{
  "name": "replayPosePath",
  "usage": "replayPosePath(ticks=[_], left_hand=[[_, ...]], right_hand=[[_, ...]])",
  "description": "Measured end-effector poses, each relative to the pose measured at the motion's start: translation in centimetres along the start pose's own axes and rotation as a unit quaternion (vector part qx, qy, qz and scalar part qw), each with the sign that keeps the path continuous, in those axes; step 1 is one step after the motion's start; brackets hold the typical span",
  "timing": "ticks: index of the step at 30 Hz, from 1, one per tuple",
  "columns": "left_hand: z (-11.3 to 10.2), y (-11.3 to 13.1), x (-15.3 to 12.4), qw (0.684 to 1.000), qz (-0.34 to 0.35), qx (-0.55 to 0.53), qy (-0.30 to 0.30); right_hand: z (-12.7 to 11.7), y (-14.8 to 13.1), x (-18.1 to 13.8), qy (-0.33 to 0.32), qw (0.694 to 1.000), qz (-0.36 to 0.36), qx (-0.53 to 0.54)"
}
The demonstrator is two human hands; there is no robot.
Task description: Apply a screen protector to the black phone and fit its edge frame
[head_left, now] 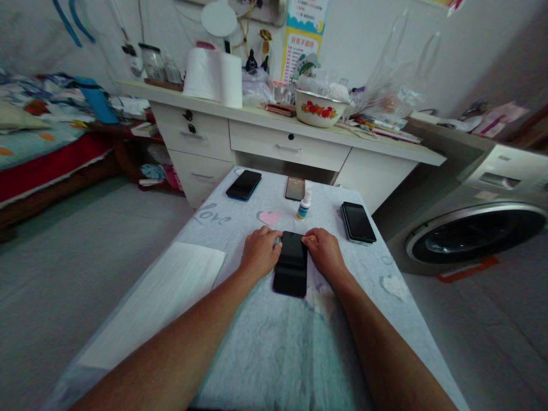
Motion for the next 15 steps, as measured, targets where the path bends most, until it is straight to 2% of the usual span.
replayPosePath(ticks=[6, 15], left_hand=[[-0.1, 0.0, 0.0, 1.000, -0.006, 0.005, -0.004], [-0.1, 0.1, -0.1, 1.000, -0.004, 0.000, -0.006]], right_hand=[[0.1, 0.2, 0.4, 0.006, 1.000, 0.000, 0.003], [0.3, -0.4, 1.4, -0.050, 0.997, -0.009, -0.055]])
Point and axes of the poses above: each hand's wrist, its own x-axis towards the middle knuckle, its own z-axis out of the palm, y = z × x, the point moved 9 cm from there along x, towards the middle knuckle, and after that the axes turned 4 degrees about -z, right-handed, at the moved point
